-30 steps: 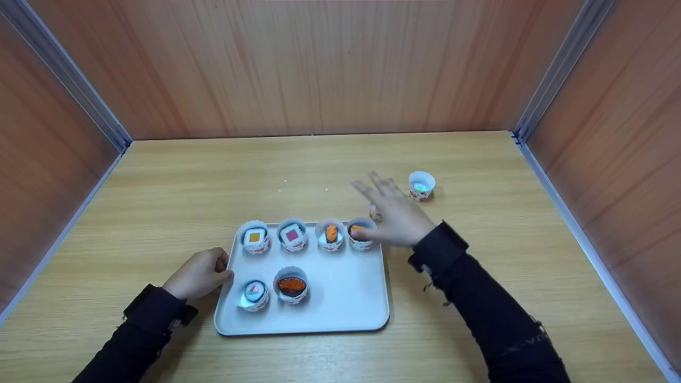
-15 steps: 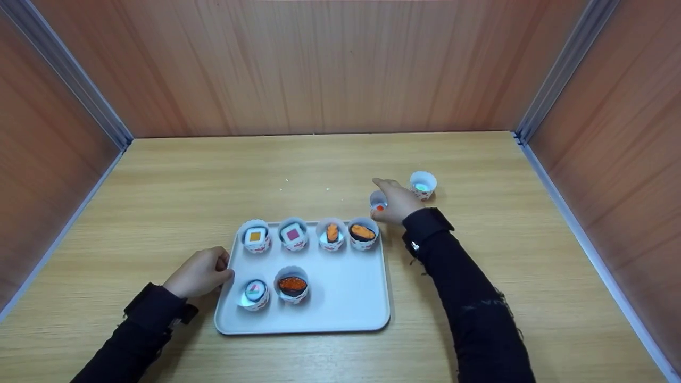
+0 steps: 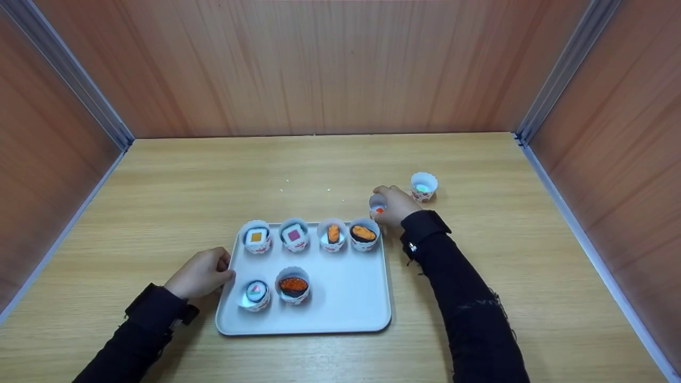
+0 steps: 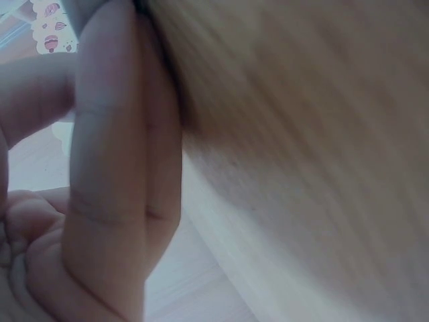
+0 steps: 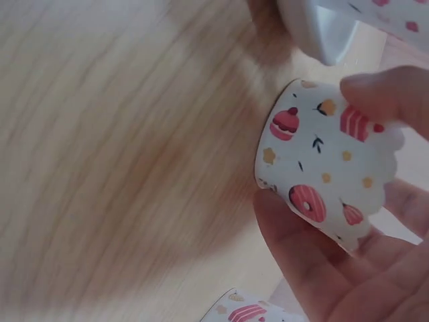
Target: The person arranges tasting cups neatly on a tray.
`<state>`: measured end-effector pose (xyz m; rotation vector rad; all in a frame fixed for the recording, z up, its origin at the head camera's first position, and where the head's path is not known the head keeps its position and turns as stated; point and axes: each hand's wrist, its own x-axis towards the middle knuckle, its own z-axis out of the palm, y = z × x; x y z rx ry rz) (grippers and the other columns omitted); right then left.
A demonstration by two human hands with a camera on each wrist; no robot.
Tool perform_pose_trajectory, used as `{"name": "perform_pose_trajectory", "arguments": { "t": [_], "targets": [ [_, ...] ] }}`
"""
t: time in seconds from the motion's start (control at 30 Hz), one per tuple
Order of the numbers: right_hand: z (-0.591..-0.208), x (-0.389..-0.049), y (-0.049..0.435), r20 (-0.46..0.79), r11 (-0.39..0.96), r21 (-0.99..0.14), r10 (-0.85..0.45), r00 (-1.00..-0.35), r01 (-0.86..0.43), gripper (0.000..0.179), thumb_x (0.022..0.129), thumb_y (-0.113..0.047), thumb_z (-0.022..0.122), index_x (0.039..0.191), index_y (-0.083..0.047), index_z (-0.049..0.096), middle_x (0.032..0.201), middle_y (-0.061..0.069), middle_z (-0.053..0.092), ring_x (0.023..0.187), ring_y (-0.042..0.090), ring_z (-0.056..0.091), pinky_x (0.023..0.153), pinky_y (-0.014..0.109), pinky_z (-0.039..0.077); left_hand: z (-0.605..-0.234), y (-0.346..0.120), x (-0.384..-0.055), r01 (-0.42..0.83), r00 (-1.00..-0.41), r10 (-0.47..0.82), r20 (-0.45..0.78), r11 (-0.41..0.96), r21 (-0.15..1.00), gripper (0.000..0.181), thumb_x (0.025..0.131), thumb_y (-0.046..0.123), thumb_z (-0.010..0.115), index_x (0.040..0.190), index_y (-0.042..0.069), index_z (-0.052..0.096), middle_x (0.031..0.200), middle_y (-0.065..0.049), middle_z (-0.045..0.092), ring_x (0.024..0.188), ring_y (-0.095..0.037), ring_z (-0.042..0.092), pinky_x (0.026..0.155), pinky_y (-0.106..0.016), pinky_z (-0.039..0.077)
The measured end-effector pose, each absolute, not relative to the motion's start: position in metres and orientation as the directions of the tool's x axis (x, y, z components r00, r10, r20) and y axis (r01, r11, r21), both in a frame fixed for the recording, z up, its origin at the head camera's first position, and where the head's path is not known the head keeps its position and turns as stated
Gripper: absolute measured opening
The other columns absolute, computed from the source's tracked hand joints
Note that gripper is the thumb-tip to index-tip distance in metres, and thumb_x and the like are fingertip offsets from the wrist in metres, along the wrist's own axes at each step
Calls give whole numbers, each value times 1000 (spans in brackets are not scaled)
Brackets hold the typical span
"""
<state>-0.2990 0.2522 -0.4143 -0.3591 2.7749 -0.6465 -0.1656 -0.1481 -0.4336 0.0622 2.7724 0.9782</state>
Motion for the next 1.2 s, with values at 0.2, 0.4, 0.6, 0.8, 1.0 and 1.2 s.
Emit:
{"name": "perform_pose_trajectory", "arguments": {
  "t": [0.2, 0.4, 0.6, 0.8, 1.0, 1.2],
  "targets": [
    [-416, -297, 255, -171, 858, -479, -299, -939, -186, 63, 89, -21, 66, 144, -4, 42, 146, 25, 43, 136, 41, 39, 113, 56, 32, -434, -148, -167, -37, -977, 102, -190, 787, 616, 9, 82, 0, 61, 81, 3, 52, 68, -4, 51, 55, -15, 50, 48, -25, 40],
    [-406, -293, 257, -117, 854, -476, -297, -948, -209, 63, 88, -19, 66, 144, -4, 42, 142, 25, 46, 132, 41, 44, 110, 56, 36, -434, -148, -167, -32, -978, 105, -183, 783, 621, 9, 82, 0, 60, 81, 3, 52, 68, -4, 51, 55, -16, 50, 48, -26, 40],
    [-386, -279, 252, -46, 837, -471, -339, -940, -279, 66, 88, -18, 68, 146, -4, 40, 142, 24, 45, 131, 39, 45, 109, 55, 38, -435, -148, -167, -20, -980, 107, -170, 789, 614, 9, 81, 1, 60, 80, 3, 51, 68, -4, 51, 56, -16, 50, 48, -26, 39],
    [-371, -254, 246, 49, 790, -466, -426, -903, -398, 66, 85, -17, 70, 145, -6, 43, 137, 20, 50, 123, 36, 53, 100, 52, 47, -436, -148, -167, -26, -979, 103, -173, 788, 616, 9, 81, 1, 60, 80, 3, 52, 67, -4, 50, 56, -16, 50, 48, -26, 39],
    [-366, -224, 235, 101, 734, -438, -534, -840, -519, 64, 83, -16, 73, 142, -8, 48, 125, 14, 57, 107, 26, 58, 87, 42, 52, -436, -148, -168, -38, -977, 102, -189, 785, 618, 9, 82, 0, 60, 81, 3, 52, 66, -4, 50, 54, -15, 50, 46, -25, 39],
    [-367, -198, 219, 44, 681, -451, -628, -777, -576, 62, 84, -16, 73, 140, -10, 49, 124, 10, 56, 97, 19, 59, 81, 34, 54, -436, -148, -169, -40, -976, 103, -193, 783, 621, 9, 83, 0, 60, 81, 3, 52, 66, -4, 51, 55, -16, 50, 47, -25, 39]
  ]
}}
